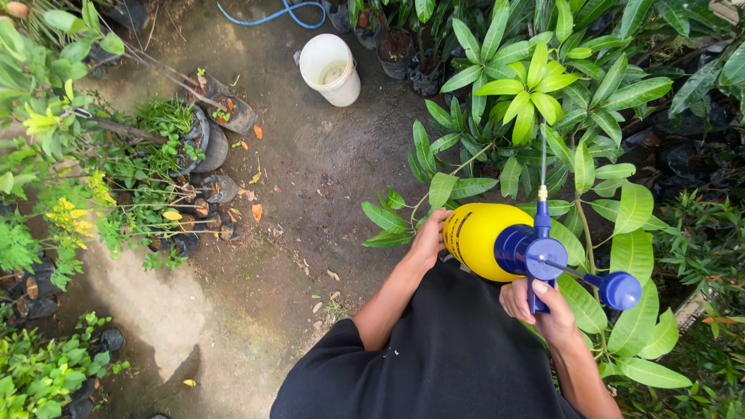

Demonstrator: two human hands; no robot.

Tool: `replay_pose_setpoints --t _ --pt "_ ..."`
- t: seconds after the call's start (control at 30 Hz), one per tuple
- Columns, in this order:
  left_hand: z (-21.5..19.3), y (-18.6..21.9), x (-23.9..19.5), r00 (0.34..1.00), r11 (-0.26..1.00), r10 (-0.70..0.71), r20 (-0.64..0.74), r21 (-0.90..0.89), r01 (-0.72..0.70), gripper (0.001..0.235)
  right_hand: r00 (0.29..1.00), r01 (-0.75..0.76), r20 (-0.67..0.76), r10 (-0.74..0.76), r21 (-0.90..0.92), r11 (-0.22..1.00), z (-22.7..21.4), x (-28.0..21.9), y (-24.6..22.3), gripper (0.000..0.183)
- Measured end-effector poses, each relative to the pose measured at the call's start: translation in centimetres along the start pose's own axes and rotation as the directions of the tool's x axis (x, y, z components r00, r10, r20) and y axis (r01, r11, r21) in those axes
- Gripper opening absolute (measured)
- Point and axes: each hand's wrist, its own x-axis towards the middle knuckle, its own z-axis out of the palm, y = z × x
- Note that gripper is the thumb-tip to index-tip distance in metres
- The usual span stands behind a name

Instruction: The person uses a yellow and blue handheld pressure sprayer to apply liquid to the leaves of several potted plants. They move between different plants, directing the spray nozzle to cover the foliage.

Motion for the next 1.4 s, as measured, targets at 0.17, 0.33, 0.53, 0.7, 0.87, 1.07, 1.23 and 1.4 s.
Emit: replay_pose_setpoints --t 0.17,0.33,0.53,0.7,0.87,1.07,1.23,1.4 --pt "1.2 -0.5 1.0 0.998 0.998 0.028 0.061 -0.054 -0.024 0.060 0.990 0.140 0.013 -0.139 -0.037 0.990 0.1 -0.8 0.9 0.060" --pt "1.7 0.8 0.7 0.994 0.997 0.070 0.080 -0.030 -0.068 0.059 0.989 0.149 -0.007 -0.151 -0.114 0.982 0.0 -0.9 0.8 0.062" --pt "1.1 2.5 -0.6 0.986 0.990 0.138 0.092 -0.055 -0.133 0.060 0.991 0.133 0.043 -0.129 -0.138 0.981 0.9 -0.9 1.0 0.062" --pt "0.6 3.1 -1.3 0.987 0.991 0.134 0.094 -0.037 -0.131 0.059 0.989 0.140 0.071 -0.130 -0.163 0.977 1.5 -0.6 1.3 0.063" --pt "0.8 3.4 -1.3 0.985 0.993 0.118 0.124 0.002 -0.119 0.059 0.994 0.112 0.023 -0.109 -0.194 0.975 2.0 -0.9 1.7 0.065" --pt "1.5 3.9 -1.1 0.986 0.995 0.080 0.147 0.048 -0.088 0.057 0.982 0.184 -0.013 -0.186 -0.108 0.977 1.8 -1.0 2.3 0.065" --pt "1.7 4.4 -1.2 0.981 0.992 0.087 0.174 0.077 -0.102 0.056 0.987 0.156 -0.022 -0.161 -0.148 0.977 2.1 -1.2 2.5 0.062" --pt "1.5 4.3 -1.3 0.981 0.992 0.082 0.176 0.084 -0.098 0.055 0.986 0.158 -0.022 -0.164 -0.163 0.974 2.3 -1.3 2.7 0.061"
